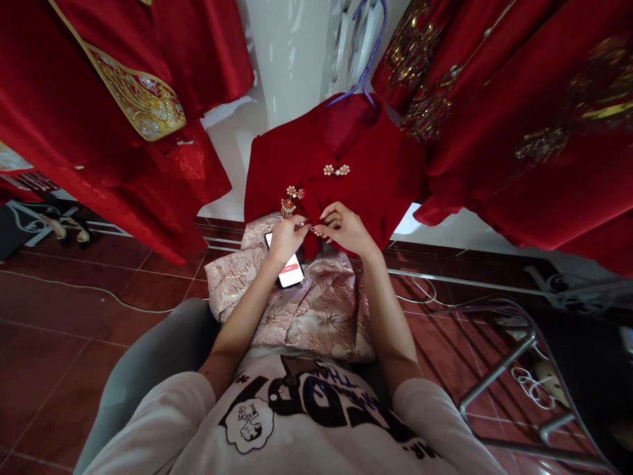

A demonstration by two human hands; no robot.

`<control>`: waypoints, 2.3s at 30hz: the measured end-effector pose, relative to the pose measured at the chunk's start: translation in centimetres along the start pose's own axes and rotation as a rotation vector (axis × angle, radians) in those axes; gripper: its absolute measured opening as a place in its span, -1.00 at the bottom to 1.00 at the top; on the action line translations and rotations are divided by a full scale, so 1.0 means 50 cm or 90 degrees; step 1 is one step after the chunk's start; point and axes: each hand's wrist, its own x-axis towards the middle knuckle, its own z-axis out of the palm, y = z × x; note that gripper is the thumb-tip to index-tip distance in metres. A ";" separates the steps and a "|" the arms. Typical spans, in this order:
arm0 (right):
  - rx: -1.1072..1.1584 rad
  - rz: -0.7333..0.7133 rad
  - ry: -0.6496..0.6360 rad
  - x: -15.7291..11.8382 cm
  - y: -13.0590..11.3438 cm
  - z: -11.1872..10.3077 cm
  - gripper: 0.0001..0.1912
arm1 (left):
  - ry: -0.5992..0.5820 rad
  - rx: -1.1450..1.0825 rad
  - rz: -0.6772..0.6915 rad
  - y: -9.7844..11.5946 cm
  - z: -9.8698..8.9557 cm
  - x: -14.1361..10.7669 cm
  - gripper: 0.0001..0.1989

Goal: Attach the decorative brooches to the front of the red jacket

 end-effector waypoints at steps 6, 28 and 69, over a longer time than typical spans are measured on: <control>0.036 -0.003 0.049 0.015 0.017 0.017 -0.46 | 0.091 -0.101 0.013 -0.007 0.006 0.001 -0.88; 0.083 -0.034 0.059 0.029 0.047 0.005 -0.50 | -0.021 -0.495 -0.018 -0.046 0.038 0.015 -0.85; 0.090 -0.036 0.042 0.021 0.047 -0.001 -0.50 | 0.039 -0.428 -0.058 -0.028 0.038 0.013 -0.90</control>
